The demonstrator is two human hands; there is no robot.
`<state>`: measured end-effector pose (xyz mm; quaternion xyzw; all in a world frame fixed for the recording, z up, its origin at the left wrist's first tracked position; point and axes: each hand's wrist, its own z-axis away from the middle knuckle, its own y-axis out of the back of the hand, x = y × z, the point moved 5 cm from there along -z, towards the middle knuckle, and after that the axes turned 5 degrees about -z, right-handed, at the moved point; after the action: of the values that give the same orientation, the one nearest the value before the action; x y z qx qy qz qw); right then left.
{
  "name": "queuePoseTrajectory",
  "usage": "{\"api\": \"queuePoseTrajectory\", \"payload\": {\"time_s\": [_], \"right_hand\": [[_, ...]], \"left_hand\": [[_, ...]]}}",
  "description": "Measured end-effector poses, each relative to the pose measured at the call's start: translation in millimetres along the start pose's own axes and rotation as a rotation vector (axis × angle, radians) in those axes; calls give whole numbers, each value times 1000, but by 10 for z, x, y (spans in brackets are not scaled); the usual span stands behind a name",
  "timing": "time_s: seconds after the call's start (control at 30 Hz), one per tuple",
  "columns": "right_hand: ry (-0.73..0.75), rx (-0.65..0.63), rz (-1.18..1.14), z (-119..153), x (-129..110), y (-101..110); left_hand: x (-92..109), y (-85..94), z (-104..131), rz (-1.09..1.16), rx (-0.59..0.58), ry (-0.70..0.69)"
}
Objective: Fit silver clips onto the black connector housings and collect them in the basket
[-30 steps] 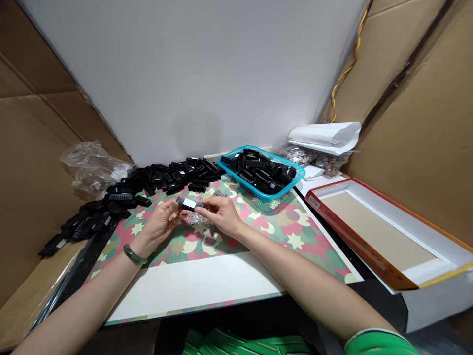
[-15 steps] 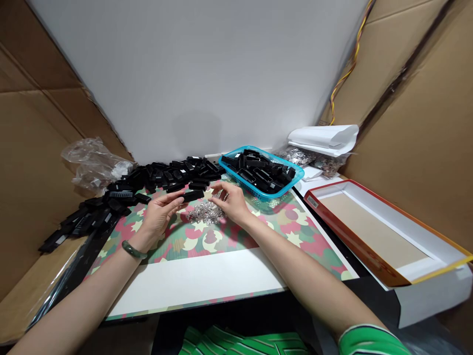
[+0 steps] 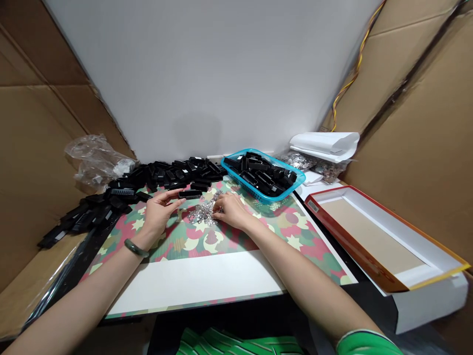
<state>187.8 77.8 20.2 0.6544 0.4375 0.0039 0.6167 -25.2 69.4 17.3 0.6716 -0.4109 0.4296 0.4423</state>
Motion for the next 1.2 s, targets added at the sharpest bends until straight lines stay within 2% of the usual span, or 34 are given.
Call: {"api": "queuePoseTrajectory", "payload": {"time_s": [0.13, 0.23, 0.4, 0.67, 0.9, 1.03, 1.2], "right_hand": [[-130, -15, 49, -2, 37, -5], [-175, -18, -4, -6, 51, -27], [-249, -16, -321, -3, 114, -69], [-180, 68, -815, -15, 87, 9], [-185, 106, -981, 9, 35, 9], [-204, 175, -1014, 3, 46, -5], [-188, 277, -981, 7, -8, -38]], "left_hand": [[17, -19, 13, -39, -8, -37], [28, -36, 21, -49, -23, -65], [40, -54, 22, -34, -43, -101], [32, -132, 53, 96, -154, -60], [24, -187, 93, 87, -258, -22], [63, -223, 142, 38, -296, -147], [200, -268, 278, -127, -278, -418]]}}
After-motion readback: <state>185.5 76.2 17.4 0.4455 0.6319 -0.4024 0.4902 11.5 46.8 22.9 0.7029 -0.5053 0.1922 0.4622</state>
